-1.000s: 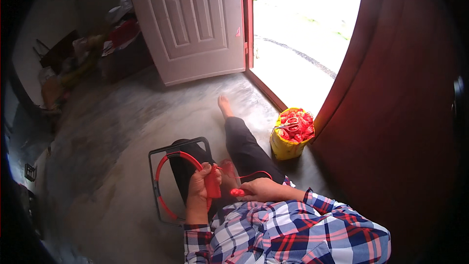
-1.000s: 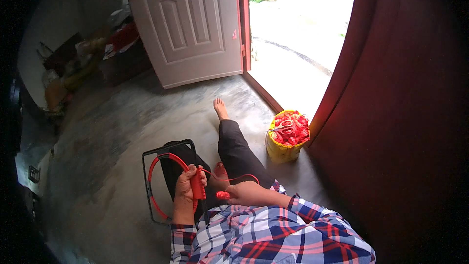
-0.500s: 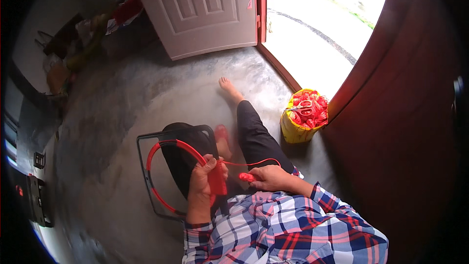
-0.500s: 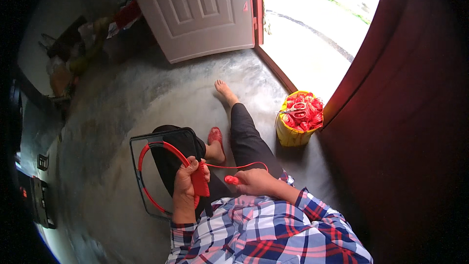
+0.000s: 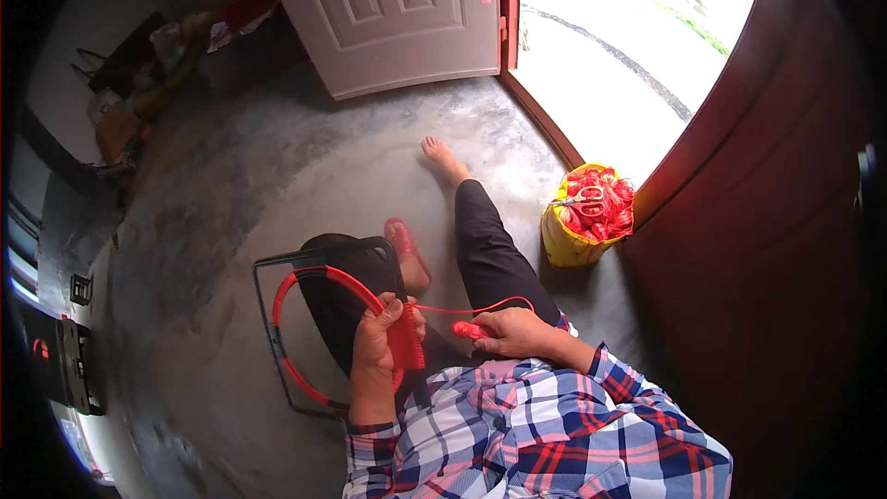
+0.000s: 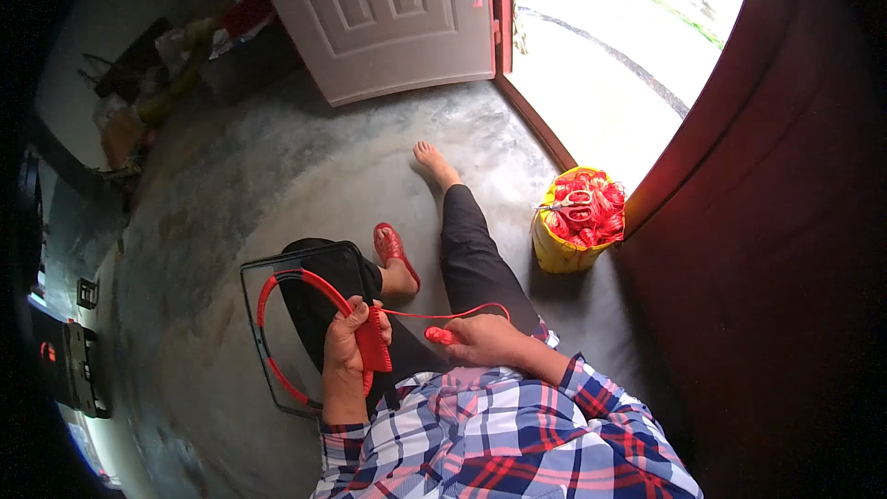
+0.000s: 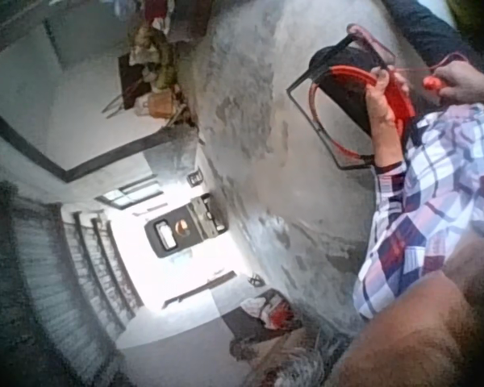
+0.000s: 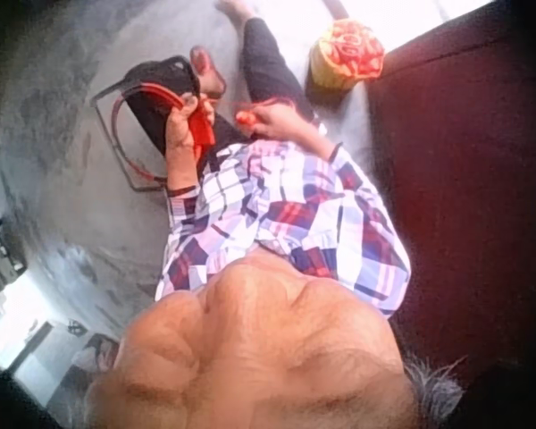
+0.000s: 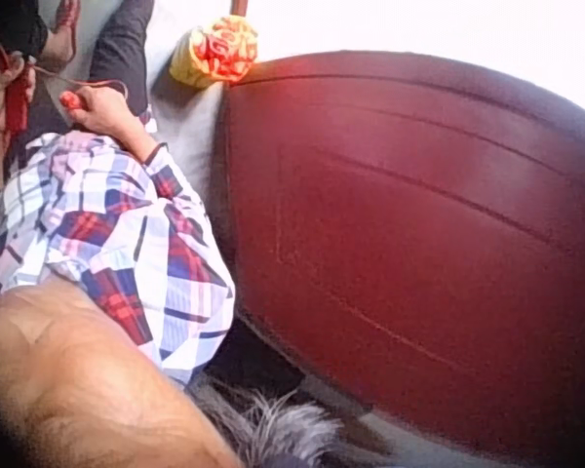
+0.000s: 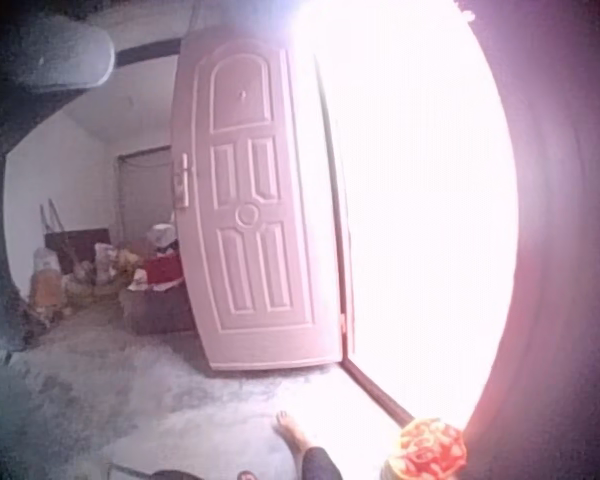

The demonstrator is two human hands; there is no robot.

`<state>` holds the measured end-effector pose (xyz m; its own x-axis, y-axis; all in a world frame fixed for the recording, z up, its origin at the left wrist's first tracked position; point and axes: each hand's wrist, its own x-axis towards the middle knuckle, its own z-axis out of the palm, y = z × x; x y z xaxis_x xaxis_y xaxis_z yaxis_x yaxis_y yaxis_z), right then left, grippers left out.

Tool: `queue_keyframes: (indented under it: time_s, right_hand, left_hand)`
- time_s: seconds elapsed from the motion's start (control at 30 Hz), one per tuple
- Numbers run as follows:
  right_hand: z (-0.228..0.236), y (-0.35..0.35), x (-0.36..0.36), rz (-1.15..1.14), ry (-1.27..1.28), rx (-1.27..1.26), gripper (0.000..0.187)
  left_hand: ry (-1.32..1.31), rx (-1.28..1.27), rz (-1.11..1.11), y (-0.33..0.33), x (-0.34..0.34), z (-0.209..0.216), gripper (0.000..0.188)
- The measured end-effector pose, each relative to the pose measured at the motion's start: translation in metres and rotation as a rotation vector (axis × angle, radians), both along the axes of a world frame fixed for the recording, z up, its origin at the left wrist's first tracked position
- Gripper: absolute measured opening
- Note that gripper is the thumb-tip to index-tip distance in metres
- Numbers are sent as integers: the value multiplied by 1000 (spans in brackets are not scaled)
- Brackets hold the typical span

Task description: Wrapping a red cord around a circular hoop frame.

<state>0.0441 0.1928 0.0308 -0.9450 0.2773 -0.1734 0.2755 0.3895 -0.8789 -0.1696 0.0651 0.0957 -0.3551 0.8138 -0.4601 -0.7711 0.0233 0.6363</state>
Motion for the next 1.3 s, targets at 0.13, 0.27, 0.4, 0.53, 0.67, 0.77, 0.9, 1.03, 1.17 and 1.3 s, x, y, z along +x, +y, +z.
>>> queue_keyframes:
  time_s: [0.13, 0.27, 0.4, 0.53, 0.67, 0.77, 0.9, 1.03, 1.17, 1.3]
  right_hand:
    - [13, 1, -3, 28, -94, -14, 43]
    - [4, 2, 1, 14, -76, -13, 44]
    - [5, 2, 0, -11, -13, -28, 38]
    - [4, 0, -1, 4, -23, 0, 36]
    - [-1, 1, -1, 41, -54, -1, 43]
    - [-2, 0, -1, 29, -52, 14, 42]
    - [-3, 0, -1, 24, -55, 33, 40]
    - [0, 1, -2, 16, -37, 17, 39]
    - [3, 1, -1, 2, -19, 5, 37]
    - [-3, 1, -1, 3, 6, -5, 37]
  left_hand:
    - [-76, -12, 44, 3, -6, -10, 6]
    - [-57, -23, 25, 1, -7, -13, 7]
    - [-31, -3, 32, -1, -6, -8, 6]
    - [-55, -5, 72, -1, -3, -2, 6]
    - [13, 30, 39, -5, -5, -5, 6]
    - [-8, 36, 52, -3, -5, -4, 8]
    - [-36, 0, 59, 1, 0, 1, 8]
    - [-24, 8, 30, 3, 2, 3, 6]
    - [-40, -2, 44, 1, 3, 2, 5]
    - [-53, 22, 67, -6, 1, 0, 6]
